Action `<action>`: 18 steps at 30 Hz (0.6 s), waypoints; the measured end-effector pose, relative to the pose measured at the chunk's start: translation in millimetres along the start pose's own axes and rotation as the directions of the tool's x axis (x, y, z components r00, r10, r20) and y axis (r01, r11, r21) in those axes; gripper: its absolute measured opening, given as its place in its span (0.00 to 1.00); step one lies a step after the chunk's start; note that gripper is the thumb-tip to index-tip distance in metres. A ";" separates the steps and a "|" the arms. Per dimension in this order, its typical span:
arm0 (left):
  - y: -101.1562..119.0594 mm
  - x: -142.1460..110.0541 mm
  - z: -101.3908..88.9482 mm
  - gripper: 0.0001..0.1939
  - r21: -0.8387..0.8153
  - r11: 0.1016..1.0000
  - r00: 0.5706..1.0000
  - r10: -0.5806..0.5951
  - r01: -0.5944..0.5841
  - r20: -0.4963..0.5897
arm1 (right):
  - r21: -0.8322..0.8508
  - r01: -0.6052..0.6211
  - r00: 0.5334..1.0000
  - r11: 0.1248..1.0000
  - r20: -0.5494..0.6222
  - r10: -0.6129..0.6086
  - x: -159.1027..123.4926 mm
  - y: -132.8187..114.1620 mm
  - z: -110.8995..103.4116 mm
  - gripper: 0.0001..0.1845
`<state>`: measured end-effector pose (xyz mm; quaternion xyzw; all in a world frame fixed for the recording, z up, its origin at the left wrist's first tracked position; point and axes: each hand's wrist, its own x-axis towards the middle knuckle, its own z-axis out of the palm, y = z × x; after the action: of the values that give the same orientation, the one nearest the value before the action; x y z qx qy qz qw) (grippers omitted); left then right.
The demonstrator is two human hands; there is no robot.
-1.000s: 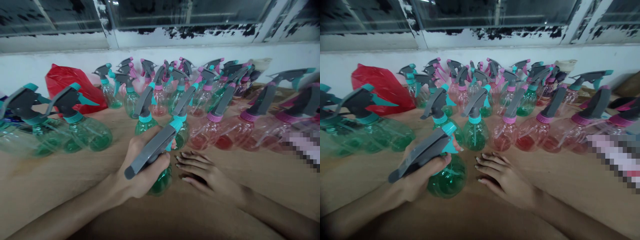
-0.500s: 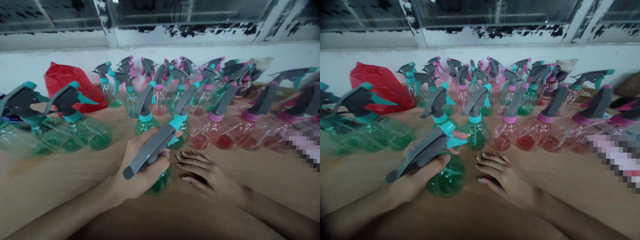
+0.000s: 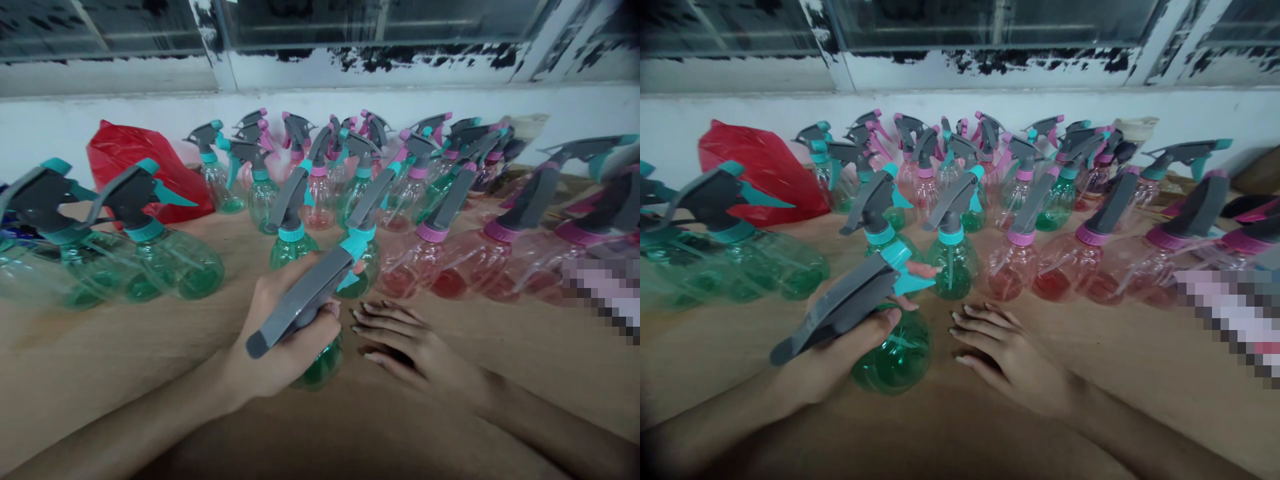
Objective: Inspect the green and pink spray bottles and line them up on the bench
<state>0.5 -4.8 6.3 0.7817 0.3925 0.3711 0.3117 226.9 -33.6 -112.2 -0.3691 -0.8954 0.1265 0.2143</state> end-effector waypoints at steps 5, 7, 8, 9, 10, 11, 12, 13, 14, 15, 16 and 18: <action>-0.1 0.9 -0.3 0.16 0.008 1.000 1.000 -0.017 0.017 0.002 | 0.033 -0.012 1.000 0.999 -0.023 0.012 0.4 -0.7 -0.7 0.19; -0.8 1.1 -0.3 0.17 0.001 1.000 1.000 -0.015 0.015 -0.004 | 0.033 -0.010 1.000 0.999 -0.022 0.011 0.3 -0.6 -0.4 0.19; -1.1 1.1 -0.2 0.16 -0.001 1.000 1.000 -0.017 0.017 -0.003 | 0.027 -0.009 1.000 1.000 -0.017 0.010 0.2 -0.4 -0.2 0.19; -1.4 1.0 0.0 0.16 0.000 1.000 1.000 -0.019 0.019 0.000 | 0.018 -0.008 1.000 1.000 -0.013 0.008 0.0 0.0 0.1 0.19; -1.6 0.9 0.1 0.16 0.002 1.000 1.000 -0.022 0.022 0.000 | 0.009 -0.007 1.000 1.000 -0.008 0.007 -0.2 0.3 0.4 0.19; -1.7 0.6 0.1 0.16 0.004 1.000 1.000 -0.023 0.023 0.000 | 0.000 -0.005 1.000 1.000 0.000 0.005 -0.4 0.7 0.7 0.19; -1.7 0.3 0.2 0.16 0.007 1.000 1.000 -0.023 0.023 0.001 | -0.006 -0.003 1.000 1.000 0.004 0.003 -0.6 1.1 0.9 0.19; -1.7 0.1 0.1 0.16 0.009 1.000 1.000 -0.021 0.021 0.000 | -0.009 0.000 1.000 1.000 0.005 0.000 -0.7 1.4 1.1 0.19; -1.5 0.0 0.0 0.16 0.009 1.000 1.000 -0.016 0.016 0.000 | -0.009 0.002 1.000 1.000 0.007 -0.002 -0.7 1.6 1.1 0.19; -1.4 -0.1 -0.1 0.15 0.009 1.000 1.000 -0.012 0.012 -0.002 | -0.007 0.004 1.000 1.000 0.009 -0.004 -0.6 1.6 1.1 0.19; -1.3 -0.1 -0.3 0.15 0.009 1.000 1.000 -0.009 0.009 -0.002 | -0.003 0.005 1.000 1.000 0.007 -0.005 -0.5 1.5 1.0 0.19; -1.3 0.0 -0.3 0.14 0.003 1.000 1.000 -0.006 0.006 -0.004 | 0.001 0.002 1.000 1.000 0.004 -0.002 -0.3 1.0 0.7 0.19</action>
<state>-0.3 -4.1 5.4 0.7801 0.3962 0.3712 0.3109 227.3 -33.2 -113.3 -0.3678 -0.8962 0.1273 0.2128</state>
